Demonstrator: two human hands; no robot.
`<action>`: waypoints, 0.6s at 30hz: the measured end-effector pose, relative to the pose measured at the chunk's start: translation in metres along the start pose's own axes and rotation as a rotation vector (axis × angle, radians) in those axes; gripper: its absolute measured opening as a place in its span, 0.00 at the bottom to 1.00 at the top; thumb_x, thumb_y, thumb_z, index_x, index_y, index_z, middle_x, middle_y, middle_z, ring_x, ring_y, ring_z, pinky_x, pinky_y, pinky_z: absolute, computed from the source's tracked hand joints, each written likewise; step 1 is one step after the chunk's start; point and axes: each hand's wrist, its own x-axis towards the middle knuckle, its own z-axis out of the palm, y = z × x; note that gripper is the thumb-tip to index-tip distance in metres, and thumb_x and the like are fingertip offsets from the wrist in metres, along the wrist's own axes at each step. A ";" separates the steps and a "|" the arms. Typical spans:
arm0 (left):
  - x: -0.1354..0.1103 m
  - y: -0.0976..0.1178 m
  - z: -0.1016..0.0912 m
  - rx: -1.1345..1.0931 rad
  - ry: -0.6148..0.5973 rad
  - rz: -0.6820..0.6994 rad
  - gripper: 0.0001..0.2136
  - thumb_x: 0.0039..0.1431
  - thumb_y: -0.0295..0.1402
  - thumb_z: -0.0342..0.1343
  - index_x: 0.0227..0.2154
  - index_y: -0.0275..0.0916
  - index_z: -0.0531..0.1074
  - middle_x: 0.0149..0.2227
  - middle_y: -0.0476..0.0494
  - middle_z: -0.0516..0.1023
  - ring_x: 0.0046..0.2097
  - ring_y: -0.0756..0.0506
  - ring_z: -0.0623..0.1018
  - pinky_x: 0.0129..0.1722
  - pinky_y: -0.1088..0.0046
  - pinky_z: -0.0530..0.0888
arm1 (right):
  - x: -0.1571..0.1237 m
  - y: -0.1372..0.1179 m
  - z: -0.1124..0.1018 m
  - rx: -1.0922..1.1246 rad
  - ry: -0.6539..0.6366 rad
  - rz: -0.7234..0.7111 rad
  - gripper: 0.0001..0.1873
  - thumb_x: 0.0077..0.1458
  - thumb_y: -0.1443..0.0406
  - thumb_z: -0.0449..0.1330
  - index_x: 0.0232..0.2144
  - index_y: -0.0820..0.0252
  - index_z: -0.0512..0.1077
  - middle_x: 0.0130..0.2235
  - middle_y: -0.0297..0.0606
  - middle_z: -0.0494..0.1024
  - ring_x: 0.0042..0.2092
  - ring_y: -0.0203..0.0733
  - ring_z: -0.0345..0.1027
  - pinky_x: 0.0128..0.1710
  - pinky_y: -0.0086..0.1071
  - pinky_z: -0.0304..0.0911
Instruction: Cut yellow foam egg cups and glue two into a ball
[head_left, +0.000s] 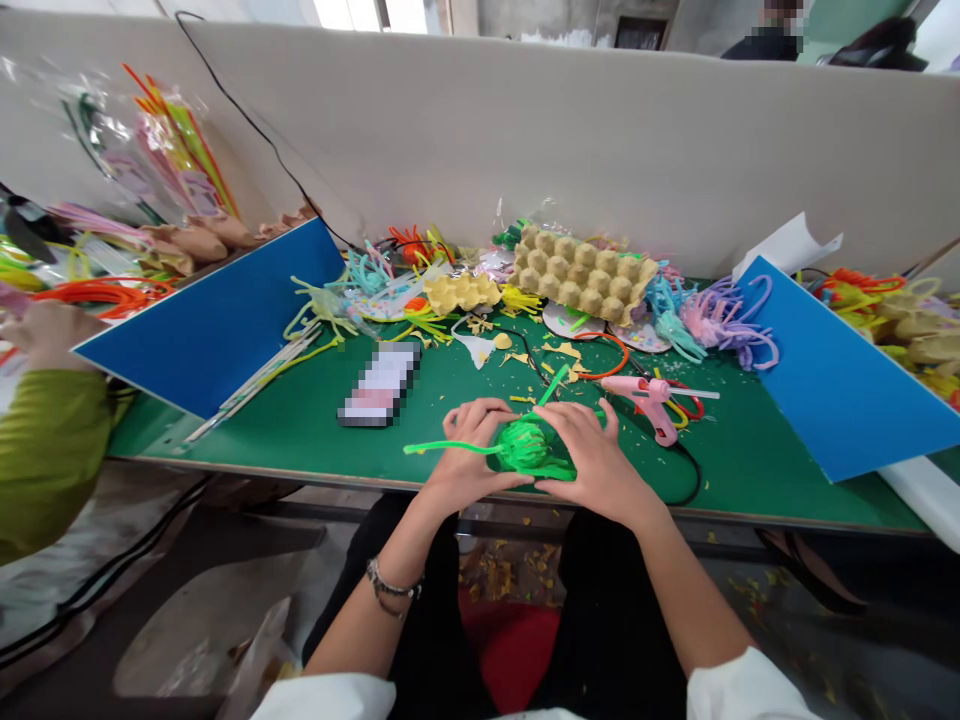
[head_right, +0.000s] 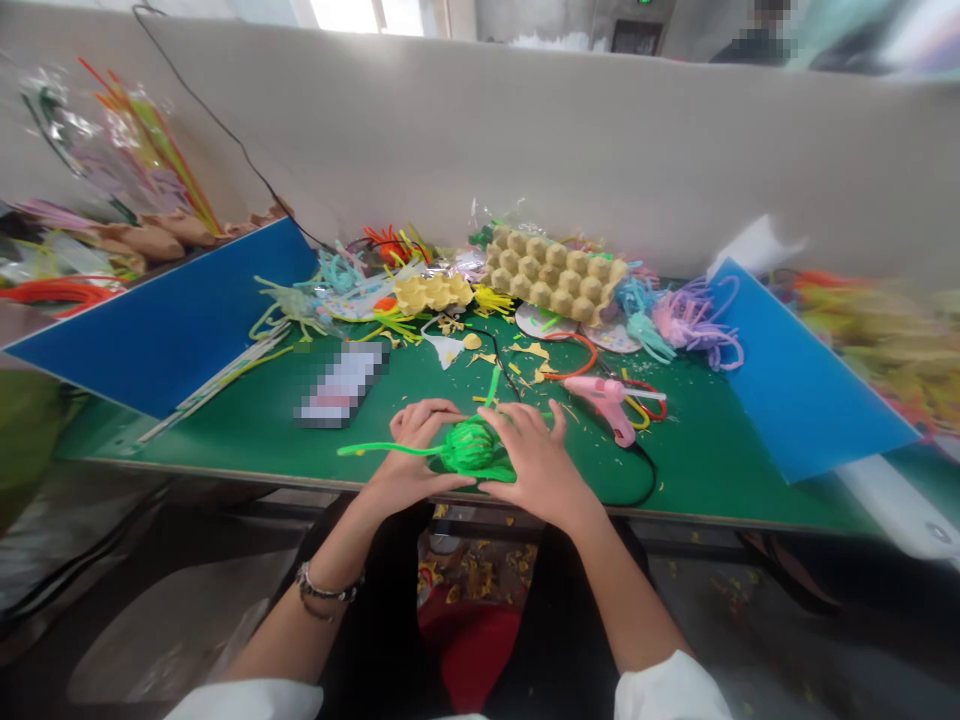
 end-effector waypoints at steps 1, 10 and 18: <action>0.000 0.002 -0.002 0.000 0.006 0.003 0.32 0.44 0.55 0.64 0.49 0.41 0.69 0.51 0.40 0.70 0.54 0.36 0.67 0.55 0.56 0.57 | 0.001 -0.001 -0.002 -0.002 -0.012 -0.009 0.38 0.52 0.55 0.63 0.62 0.48 0.54 0.60 0.46 0.66 0.63 0.55 0.56 0.63 0.64 0.29; -0.002 0.018 -0.017 0.014 0.095 0.045 0.32 0.45 0.57 0.62 0.47 0.39 0.69 0.49 0.38 0.72 0.53 0.37 0.69 0.54 0.56 0.57 | 0.010 -0.010 -0.015 -0.033 -0.084 -0.110 0.32 0.57 0.54 0.58 0.62 0.50 0.57 0.54 0.44 0.71 0.60 0.50 0.60 0.65 0.59 0.31; -0.004 0.020 -0.019 -0.151 0.096 0.043 0.30 0.47 0.55 0.62 0.48 0.41 0.68 0.50 0.40 0.70 0.53 0.38 0.70 0.53 0.58 0.59 | 0.002 -0.010 -0.023 -0.004 0.015 -0.177 0.28 0.60 0.51 0.55 0.61 0.48 0.59 0.57 0.40 0.73 0.59 0.47 0.63 0.65 0.52 0.26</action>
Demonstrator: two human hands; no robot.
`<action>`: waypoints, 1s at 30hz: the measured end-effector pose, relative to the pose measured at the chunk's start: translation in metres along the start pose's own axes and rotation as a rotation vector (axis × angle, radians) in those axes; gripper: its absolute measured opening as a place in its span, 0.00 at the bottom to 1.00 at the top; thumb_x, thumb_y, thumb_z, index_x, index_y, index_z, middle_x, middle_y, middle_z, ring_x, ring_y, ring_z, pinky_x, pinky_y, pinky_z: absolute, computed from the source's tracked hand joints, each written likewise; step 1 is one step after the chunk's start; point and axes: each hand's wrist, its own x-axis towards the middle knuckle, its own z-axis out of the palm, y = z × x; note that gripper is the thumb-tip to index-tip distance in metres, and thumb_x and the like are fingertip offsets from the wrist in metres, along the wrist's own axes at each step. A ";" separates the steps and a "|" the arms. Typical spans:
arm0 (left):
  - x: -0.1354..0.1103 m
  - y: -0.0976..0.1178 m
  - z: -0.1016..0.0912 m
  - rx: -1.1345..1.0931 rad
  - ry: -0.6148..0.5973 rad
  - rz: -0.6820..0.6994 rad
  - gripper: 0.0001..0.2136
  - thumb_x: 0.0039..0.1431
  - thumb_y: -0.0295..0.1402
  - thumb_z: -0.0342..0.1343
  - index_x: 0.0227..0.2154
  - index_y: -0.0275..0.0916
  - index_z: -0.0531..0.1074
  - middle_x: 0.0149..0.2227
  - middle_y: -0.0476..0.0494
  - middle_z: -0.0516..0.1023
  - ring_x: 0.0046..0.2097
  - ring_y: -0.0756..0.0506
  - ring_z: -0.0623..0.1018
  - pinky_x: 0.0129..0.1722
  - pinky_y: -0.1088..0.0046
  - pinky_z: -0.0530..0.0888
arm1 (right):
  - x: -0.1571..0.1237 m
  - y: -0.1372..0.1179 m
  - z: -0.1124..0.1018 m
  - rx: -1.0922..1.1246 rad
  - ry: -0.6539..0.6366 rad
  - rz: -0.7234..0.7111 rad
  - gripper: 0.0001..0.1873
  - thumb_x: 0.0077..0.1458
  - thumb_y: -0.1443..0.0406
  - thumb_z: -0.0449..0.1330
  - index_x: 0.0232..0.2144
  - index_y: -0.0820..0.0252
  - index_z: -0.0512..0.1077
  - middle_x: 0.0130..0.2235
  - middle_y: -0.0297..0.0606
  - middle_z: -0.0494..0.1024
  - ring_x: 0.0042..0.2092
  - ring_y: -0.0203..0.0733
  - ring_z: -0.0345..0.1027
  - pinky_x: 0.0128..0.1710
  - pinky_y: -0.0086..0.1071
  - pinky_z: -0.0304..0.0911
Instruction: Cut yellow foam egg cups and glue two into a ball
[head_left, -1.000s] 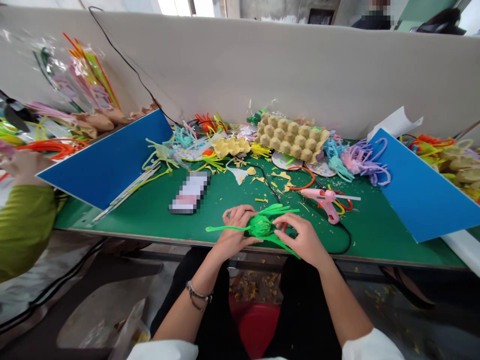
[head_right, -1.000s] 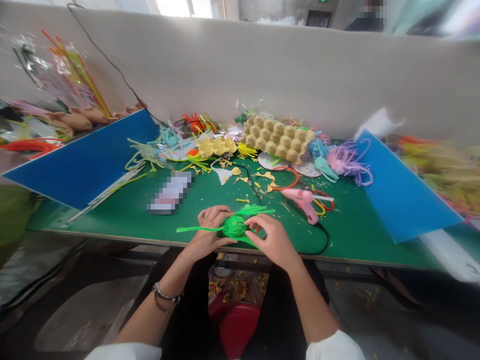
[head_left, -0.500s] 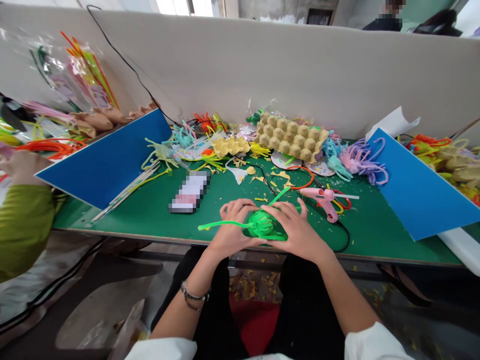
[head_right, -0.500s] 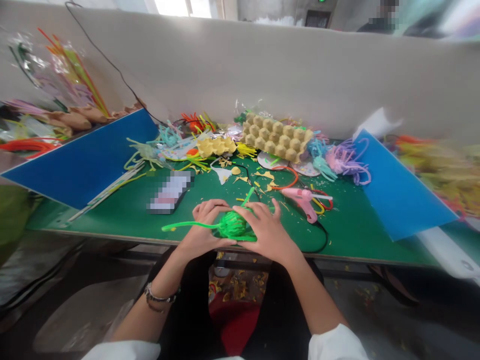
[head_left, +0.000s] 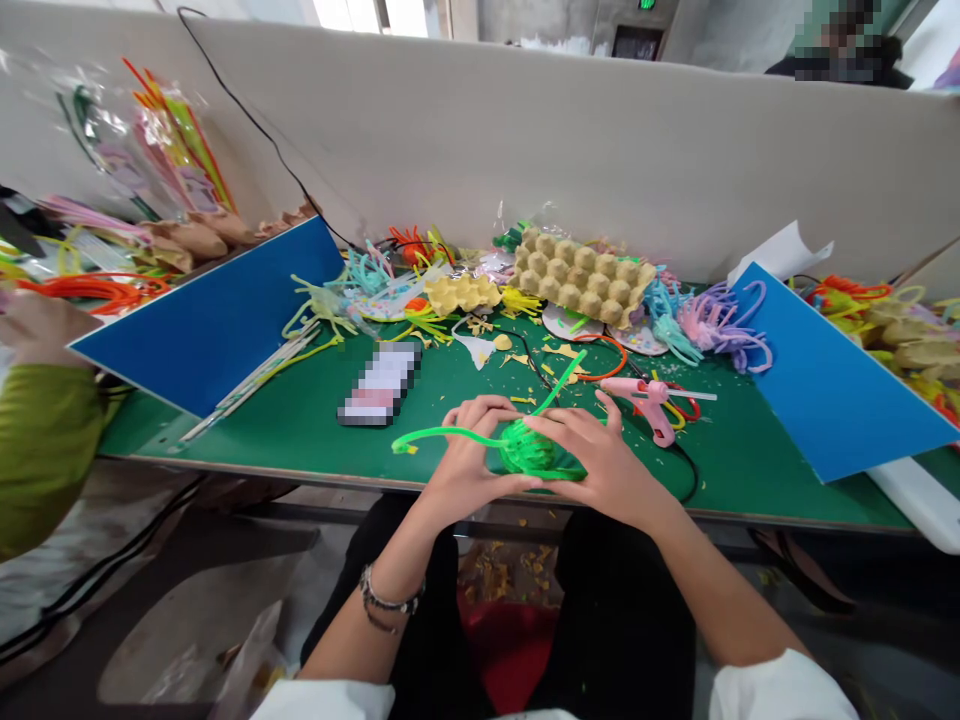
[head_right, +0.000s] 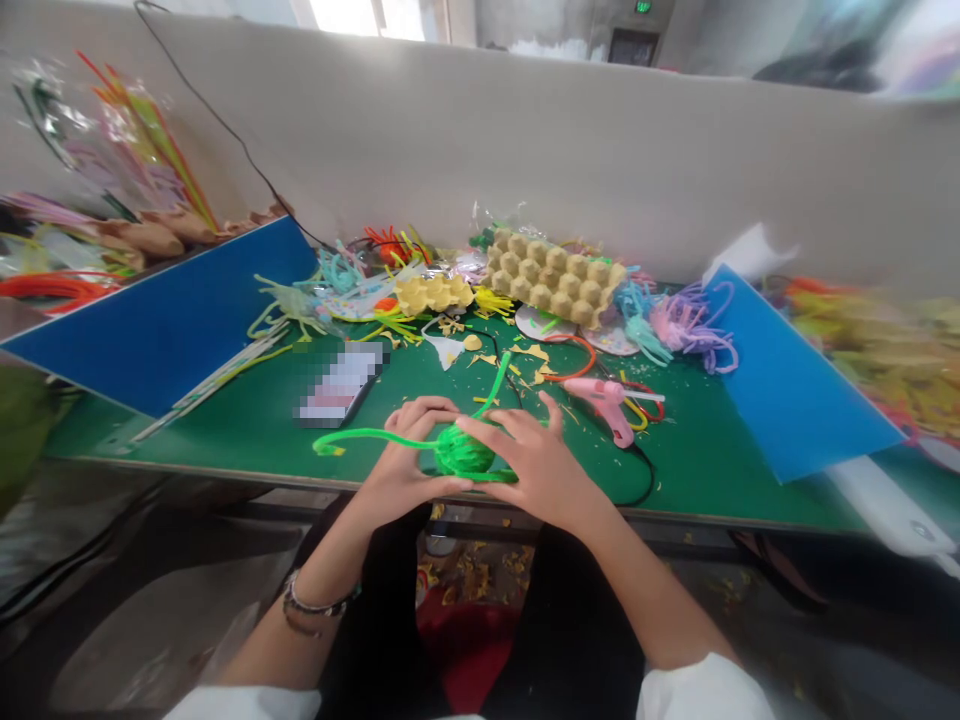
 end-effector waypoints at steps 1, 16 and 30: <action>0.000 0.000 0.000 -0.009 0.006 0.002 0.30 0.47 0.55 0.62 0.48 0.41 0.68 0.50 0.40 0.70 0.53 0.38 0.70 0.53 0.58 0.59 | -0.001 0.000 0.000 -0.016 0.023 -0.015 0.27 0.61 0.51 0.54 0.59 0.48 0.61 0.56 0.40 0.73 0.59 0.46 0.64 0.64 0.51 0.25; 0.006 0.013 -0.001 0.042 0.010 -0.027 0.35 0.45 0.55 0.64 0.54 0.43 0.66 0.54 0.37 0.67 0.56 0.34 0.66 0.56 0.50 0.58 | -0.008 0.002 -0.011 -0.143 0.097 -0.060 0.22 0.61 0.54 0.55 0.55 0.54 0.65 0.53 0.40 0.77 0.54 0.44 0.70 0.65 0.47 0.31; 0.033 0.017 0.007 -0.350 -0.401 0.028 0.03 0.57 0.31 0.59 0.31 0.38 0.71 0.33 0.48 0.77 0.36 0.49 0.75 0.38 0.75 0.69 | 0.124 0.135 -0.147 -0.691 0.295 0.389 0.28 0.58 0.66 0.58 0.60 0.59 0.59 0.60 0.51 0.68 0.60 0.53 0.60 0.63 0.57 0.34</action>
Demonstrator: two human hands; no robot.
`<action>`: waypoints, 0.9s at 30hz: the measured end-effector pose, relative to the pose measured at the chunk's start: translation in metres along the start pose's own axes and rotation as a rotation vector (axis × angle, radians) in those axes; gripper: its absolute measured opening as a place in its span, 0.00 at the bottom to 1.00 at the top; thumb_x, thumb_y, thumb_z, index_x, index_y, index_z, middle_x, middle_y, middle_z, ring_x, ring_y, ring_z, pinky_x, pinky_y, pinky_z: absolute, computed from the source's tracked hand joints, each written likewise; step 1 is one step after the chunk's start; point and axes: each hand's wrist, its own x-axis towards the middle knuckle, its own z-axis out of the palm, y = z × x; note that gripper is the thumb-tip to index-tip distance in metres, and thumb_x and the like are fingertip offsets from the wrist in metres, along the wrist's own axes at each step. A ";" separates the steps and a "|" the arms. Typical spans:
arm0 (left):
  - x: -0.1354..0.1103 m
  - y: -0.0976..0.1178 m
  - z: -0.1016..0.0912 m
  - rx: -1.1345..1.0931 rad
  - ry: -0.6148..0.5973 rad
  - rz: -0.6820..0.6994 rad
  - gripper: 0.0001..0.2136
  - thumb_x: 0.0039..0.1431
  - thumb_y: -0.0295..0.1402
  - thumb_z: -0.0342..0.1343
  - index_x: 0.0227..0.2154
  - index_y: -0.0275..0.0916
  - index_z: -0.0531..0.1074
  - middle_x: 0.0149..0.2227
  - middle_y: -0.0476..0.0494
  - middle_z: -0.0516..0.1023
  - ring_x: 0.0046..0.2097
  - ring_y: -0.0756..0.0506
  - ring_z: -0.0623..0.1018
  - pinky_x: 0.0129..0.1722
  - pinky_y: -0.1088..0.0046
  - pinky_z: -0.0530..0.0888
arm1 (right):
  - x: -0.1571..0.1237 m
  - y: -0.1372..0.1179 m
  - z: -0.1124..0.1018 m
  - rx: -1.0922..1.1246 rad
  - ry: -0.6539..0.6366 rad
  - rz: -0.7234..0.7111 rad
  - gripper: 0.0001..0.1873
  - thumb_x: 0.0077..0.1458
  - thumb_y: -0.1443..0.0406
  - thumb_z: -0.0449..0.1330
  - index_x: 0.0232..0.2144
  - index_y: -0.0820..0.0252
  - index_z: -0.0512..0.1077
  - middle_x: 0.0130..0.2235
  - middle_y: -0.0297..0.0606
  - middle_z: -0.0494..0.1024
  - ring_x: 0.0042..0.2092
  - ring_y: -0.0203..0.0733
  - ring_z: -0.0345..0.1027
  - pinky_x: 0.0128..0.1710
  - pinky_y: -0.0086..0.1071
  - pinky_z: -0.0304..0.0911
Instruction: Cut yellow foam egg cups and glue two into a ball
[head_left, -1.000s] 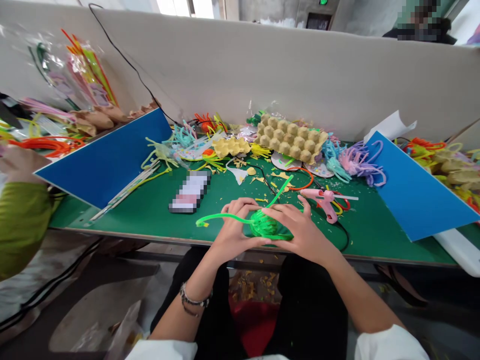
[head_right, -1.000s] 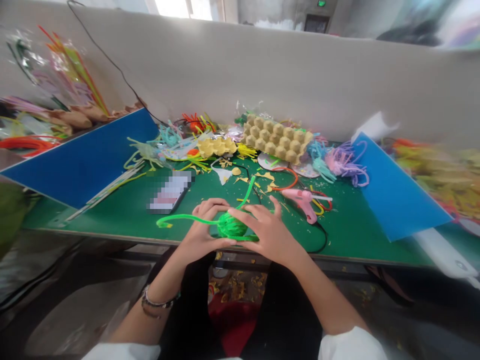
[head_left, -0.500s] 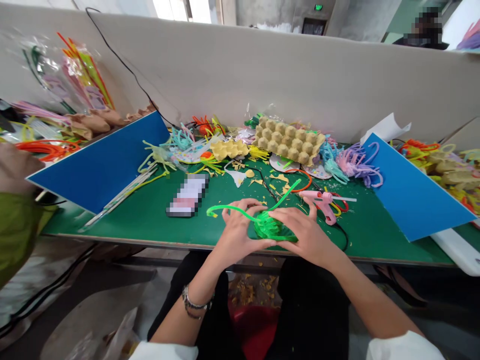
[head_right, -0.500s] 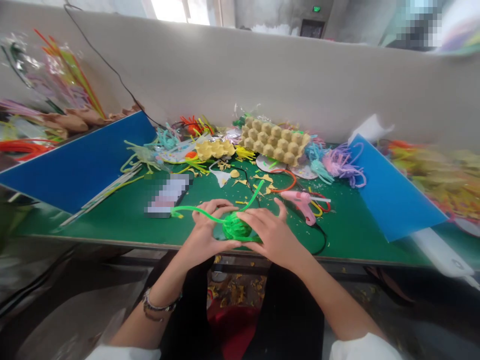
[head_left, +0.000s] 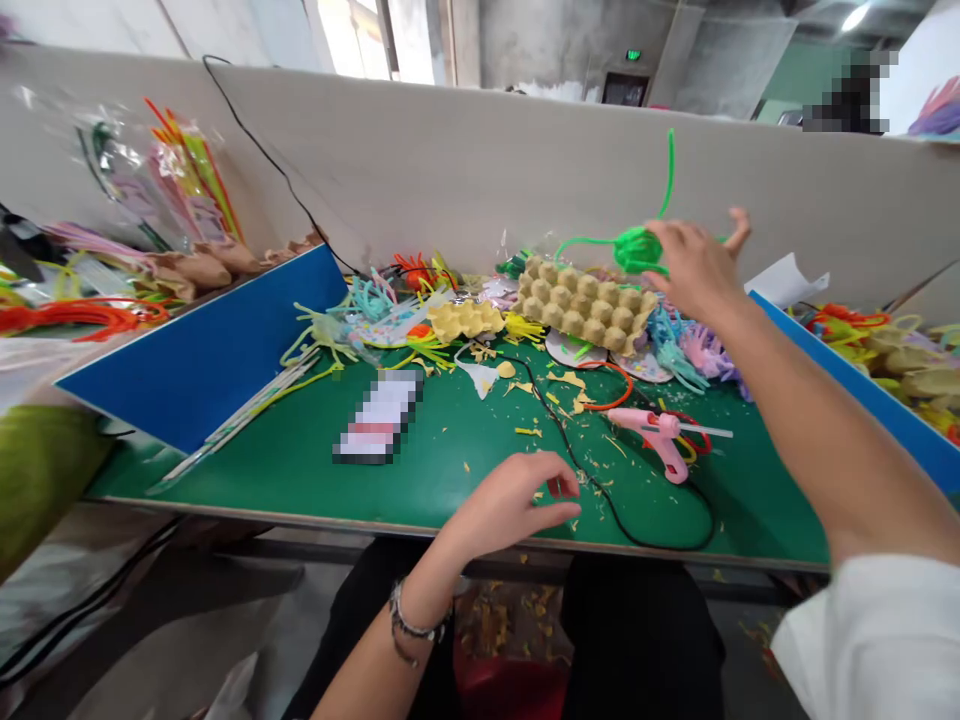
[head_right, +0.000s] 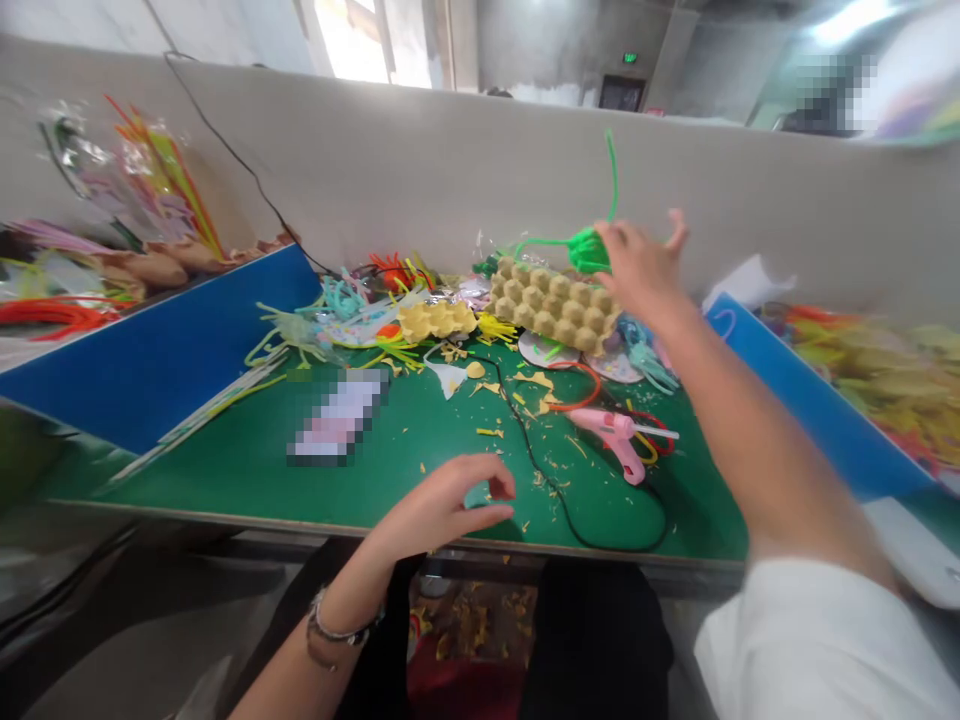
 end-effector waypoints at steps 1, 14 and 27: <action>0.003 0.000 0.002 -0.008 -0.021 -0.006 0.03 0.56 0.31 0.60 0.32 0.38 0.72 0.34 0.47 0.77 0.36 0.49 0.75 0.38 0.75 0.69 | 0.022 0.007 0.007 -0.005 -0.012 0.033 0.31 0.57 0.66 0.60 0.61 0.63 0.58 0.61 0.56 0.65 0.61 0.55 0.58 0.62 0.58 0.37; 0.001 -0.060 0.023 -0.120 0.116 -0.129 0.19 0.60 0.37 0.54 0.15 0.37 0.67 0.17 0.51 0.69 0.23 0.51 0.69 0.29 0.75 0.62 | 0.061 -0.171 0.126 0.215 -0.415 -0.377 0.19 0.57 0.63 0.61 0.50 0.58 0.70 0.54 0.44 0.73 0.52 0.46 0.68 0.51 0.41 0.65; -0.005 -0.065 0.019 0.061 0.330 -0.165 0.16 0.61 0.38 0.47 0.20 0.38 0.66 0.21 0.49 0.72 0.27 0.49 0.70 0.30 0.74 0.63 | 0.052 -0.208 0.163 0.229 -0.406 -0.273 0.18 0.60 0.59 0.58 0.50 0.61 0.68 0.53 0.43 0.72 0.51 0.44 0.69 0.49 0.46 0.68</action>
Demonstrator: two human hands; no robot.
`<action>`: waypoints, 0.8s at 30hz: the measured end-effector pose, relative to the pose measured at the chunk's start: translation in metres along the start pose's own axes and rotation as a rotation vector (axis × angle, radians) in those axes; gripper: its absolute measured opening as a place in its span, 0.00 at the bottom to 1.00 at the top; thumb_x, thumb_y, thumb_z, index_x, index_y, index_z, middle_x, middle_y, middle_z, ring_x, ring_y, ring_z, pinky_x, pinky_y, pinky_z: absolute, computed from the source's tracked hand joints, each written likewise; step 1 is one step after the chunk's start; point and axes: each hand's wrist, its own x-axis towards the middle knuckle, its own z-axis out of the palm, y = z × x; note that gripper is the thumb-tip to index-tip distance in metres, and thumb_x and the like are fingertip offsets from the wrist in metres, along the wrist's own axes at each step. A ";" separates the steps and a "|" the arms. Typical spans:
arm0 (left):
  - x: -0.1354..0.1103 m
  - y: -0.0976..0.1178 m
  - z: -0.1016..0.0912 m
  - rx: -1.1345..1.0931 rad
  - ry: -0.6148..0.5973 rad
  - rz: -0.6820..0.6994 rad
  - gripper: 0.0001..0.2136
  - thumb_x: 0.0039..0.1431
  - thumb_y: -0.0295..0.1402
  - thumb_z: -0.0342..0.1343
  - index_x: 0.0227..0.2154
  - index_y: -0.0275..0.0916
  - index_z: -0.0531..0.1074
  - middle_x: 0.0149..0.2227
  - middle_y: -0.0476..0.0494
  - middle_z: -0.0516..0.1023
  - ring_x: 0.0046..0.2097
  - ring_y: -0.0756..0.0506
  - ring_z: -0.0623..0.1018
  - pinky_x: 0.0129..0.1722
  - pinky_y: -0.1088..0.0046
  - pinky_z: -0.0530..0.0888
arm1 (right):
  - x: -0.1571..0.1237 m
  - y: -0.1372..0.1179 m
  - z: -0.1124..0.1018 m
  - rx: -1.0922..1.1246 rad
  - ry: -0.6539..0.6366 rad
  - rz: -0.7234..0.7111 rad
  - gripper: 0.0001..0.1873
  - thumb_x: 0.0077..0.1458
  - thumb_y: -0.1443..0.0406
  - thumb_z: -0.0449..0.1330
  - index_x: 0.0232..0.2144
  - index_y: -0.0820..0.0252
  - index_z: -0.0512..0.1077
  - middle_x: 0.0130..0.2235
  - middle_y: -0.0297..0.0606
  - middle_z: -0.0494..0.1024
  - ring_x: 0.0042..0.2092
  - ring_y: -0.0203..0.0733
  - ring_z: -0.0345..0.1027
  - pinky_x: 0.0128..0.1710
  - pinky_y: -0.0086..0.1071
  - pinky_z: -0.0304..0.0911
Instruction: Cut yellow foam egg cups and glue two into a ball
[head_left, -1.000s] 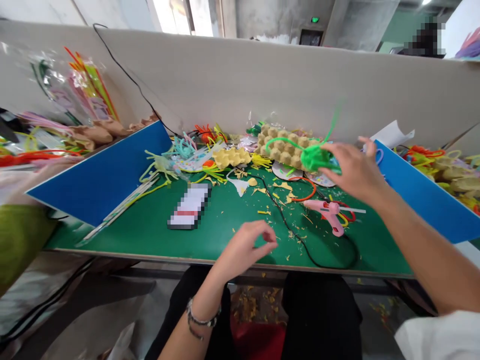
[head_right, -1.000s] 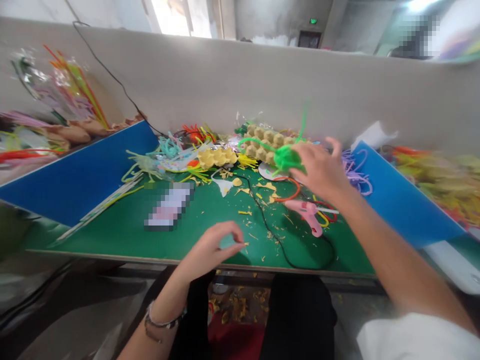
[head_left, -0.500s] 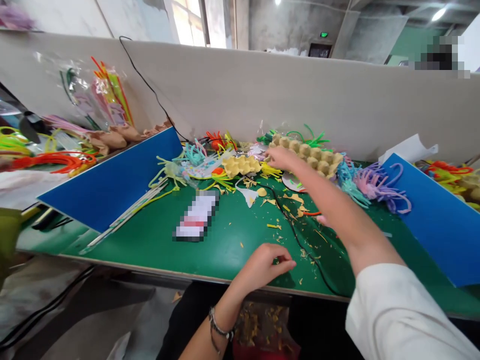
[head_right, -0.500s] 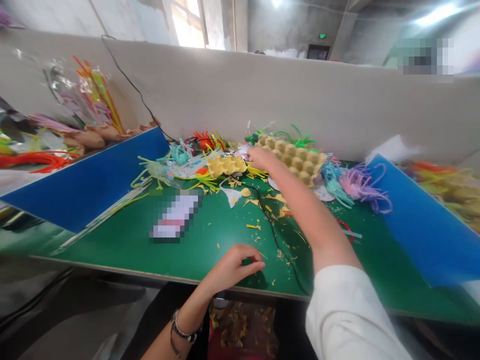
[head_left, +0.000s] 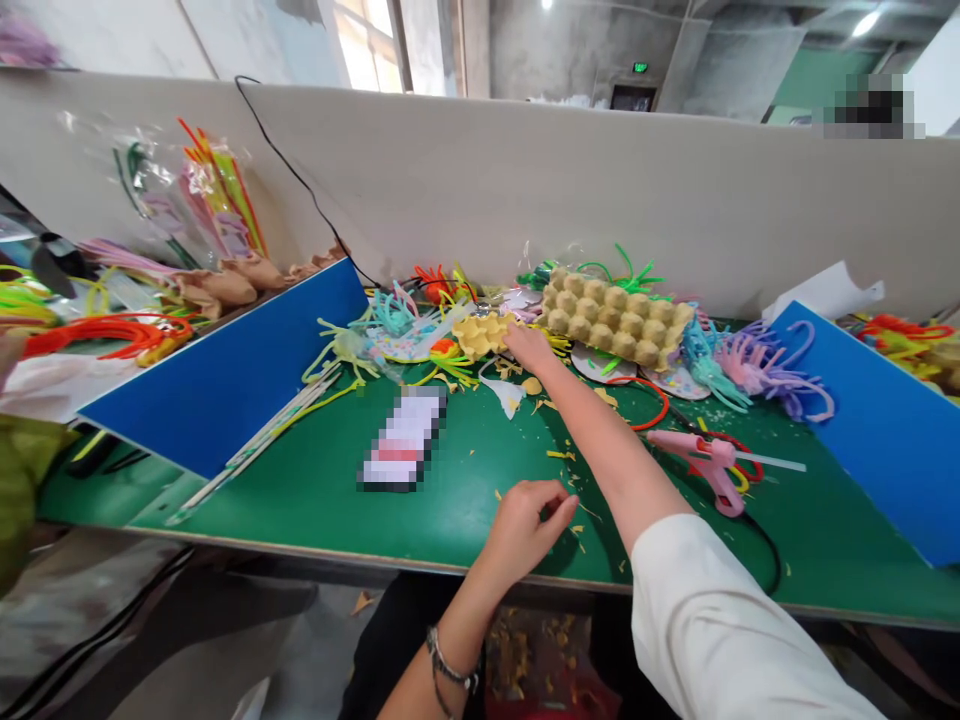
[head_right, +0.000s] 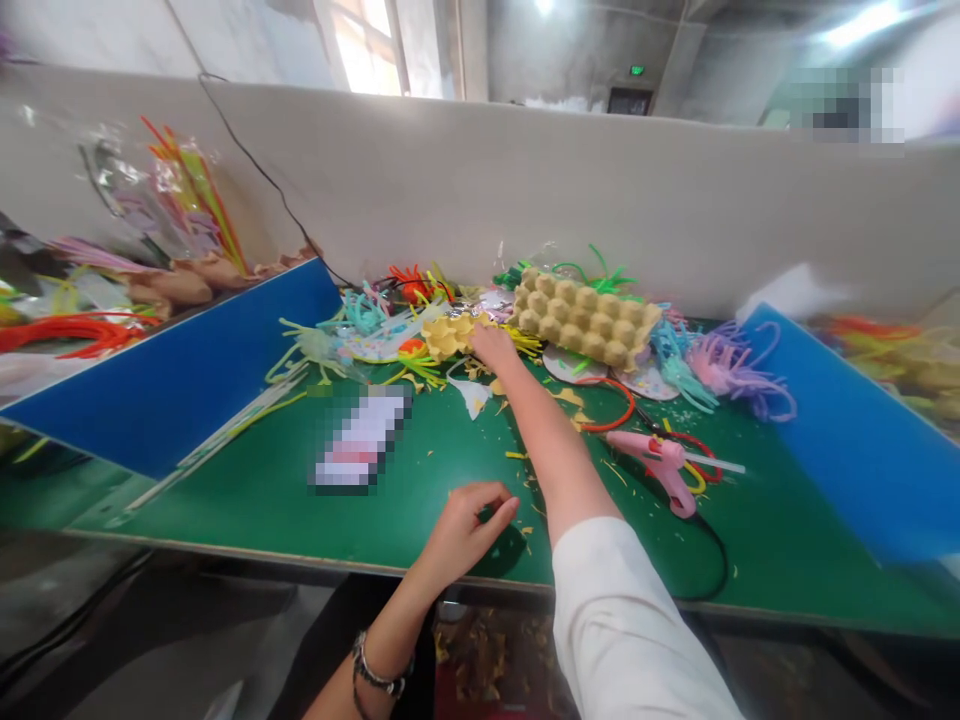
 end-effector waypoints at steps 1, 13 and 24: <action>0.000 -0.001 0.000 0.008 -0.001 0.005 0.16 0.61 0.37 0.47 0.20 0.38 0.66 0.21 0.48 0.72 0.27 0.49 0.70 0.30 0.74 0.63 | -0.002 0.001 -0.003 0.023 0.022 0.006 0.16 0.61 0.60 0.56 0.49 0.61 0.69 0.53 0.43 0.71 0.51 0.44 0.68 0.49 0.45 0.67; 0.003 -0.008 -0.001 -0.235 0.230 -0.035 0.09 0.59 0.39 0.51 0.33 0.39 0.69 0.24 0.51 0.71 0.27 0.51 0.71 0.30 0.75 0.69 | -0.082 0.006 -0.084 0.406 0.444 0.136 0.20 0.63 0.66 0.41 0.50 0.64 0.67 0.47 0.44 0.72 0.45 0.40 0.67 0.46 0.33 0.63; 0.011 -0.031 -0.013 -0.852 0.346 -0.046 0.43 0.42 0.61 0.58 0.60 0.46 0.53 0.61 0.36 0.65 0.59 0.37 0.71 0.50 0.62 0.74 | -0.241 -0.003 -0.007 1.427 0.252 0.257 0.18 0.51 0.48 0.57 0.35 0.54 0.69 0.34 0.33 0.74 0.34 0.38 0.68 0.33 0.31 0.66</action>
